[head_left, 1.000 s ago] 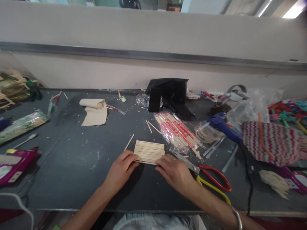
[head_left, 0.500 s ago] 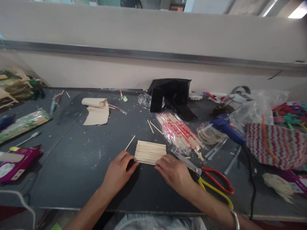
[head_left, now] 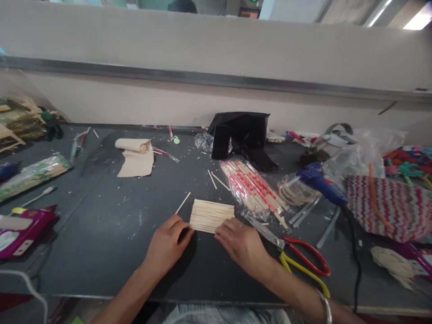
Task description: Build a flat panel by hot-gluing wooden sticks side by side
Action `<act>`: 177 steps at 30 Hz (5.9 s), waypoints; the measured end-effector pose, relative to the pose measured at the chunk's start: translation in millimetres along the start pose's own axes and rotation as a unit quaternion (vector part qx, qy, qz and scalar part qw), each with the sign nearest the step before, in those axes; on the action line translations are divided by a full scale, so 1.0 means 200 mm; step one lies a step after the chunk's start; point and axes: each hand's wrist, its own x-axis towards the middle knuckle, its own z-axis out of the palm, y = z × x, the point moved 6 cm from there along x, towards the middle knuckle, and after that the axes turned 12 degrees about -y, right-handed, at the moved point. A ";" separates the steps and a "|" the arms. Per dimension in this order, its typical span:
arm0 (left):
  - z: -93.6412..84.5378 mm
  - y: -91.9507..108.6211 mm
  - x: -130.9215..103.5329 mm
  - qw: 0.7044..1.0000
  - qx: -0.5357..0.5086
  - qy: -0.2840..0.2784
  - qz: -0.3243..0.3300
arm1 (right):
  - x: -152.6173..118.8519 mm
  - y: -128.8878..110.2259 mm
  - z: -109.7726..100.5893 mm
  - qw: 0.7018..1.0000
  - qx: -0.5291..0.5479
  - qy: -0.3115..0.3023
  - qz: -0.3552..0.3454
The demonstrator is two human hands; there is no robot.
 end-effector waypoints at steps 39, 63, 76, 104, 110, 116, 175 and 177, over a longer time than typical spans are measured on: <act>-0.03 -0.02 -0.02 0.999 0.035 0.007 -0.028 | -0.16 0.17 -0.06 0.985 0.125 0.094 0.079; 0.10 0.12 0.32 0.938 0.149 -0.189 0.251 | -0.25 0.20 0.02 0.973 0.127 0.109 0.157; 0.12 0.11 0.31 0.942 0.139 -0.200 0.232 | -0.27 0.16 0.08 0.965 0.119 0.131 0.195; 0.12 0.13 0.29 0.946 0.143 -0.172 0.237 | -0.26 0.14 0.10 0.957 0.159 0.163 0.181; 0.12 0.13 0.29 0.945 0.150 -0.178 0.231 | -0.26 0.14 0.10 0.957 0.158 0.164 0.181; 0.11 0.14 0.29 0.945 0.152 -0.178 0.230 | -0.26 0.14 0.11 0.956 0.154 0.155 0.198; 0.07 -0.06 0.31 0.751 -0.642 0.127 -0.085 | 0.05 0.09 -0.05 0.992 0.026 0.126 0.012; 0.03 -0.06 0.29 0.793 -0.590 0.119 -0.099 | 0.06 0.08 -0.05 0.995 0.011 0.104 -0.006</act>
